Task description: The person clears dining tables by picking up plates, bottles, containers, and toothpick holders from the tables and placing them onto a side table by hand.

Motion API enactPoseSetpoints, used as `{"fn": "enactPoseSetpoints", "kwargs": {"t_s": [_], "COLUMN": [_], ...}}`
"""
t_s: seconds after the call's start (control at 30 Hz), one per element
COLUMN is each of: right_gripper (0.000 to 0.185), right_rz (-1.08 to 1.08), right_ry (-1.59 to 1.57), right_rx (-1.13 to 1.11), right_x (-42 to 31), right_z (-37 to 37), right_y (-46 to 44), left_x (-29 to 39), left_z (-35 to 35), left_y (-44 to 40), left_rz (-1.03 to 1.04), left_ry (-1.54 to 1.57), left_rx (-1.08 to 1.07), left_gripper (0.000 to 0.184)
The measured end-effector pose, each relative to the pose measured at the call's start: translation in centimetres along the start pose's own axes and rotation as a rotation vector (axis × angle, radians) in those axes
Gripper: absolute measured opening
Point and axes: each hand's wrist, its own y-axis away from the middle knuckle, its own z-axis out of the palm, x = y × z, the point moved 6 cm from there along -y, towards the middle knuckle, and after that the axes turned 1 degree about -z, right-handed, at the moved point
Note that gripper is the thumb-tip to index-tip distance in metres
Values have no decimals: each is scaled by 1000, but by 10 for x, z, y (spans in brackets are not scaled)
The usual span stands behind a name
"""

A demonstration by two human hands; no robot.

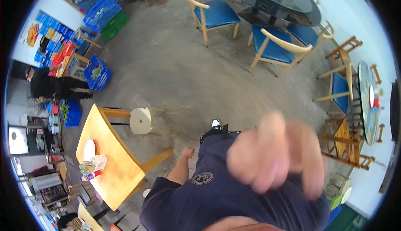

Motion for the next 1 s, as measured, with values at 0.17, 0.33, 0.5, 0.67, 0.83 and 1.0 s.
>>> {"fn": "enactPoseSetpoints", "kwargs": {"t_s": [0.17, 0.33, 0.5, 0.67, 0.83, 1.0], "right_gripper": [21, 27, 24, 28, 35, 32], "right_rz": [316, 545, 1565, 2110, 2159, 2035], "right_ry": [505, 1159, 982, 1024, 1366, 1502], "right_rx": [877, 1794, 2195, 1490, 1105, 1230], "right_x": [-36, -151, -208, -212, -244, -292], "right_z": [-238, -399, -367, -442, -543, -610], "right_y": [98, 412, 576, 504, 364, 372], "left_x": [96, 206, 298, 358, 504, 717], "left_z": [-16, -7, -11, -23, -43, -11], "left_y": [-28, -31, -25, -84, -150, -179], "left_rz": [117, 433, 462, 925, 548, 597], "left_ry": [11, -492, -265, -1137, -1335, -452], "left_rx": [-37, -124, -16, -87, -122, 120], "left_gripper": [26, 27, 28, 30, 31, 28]}}
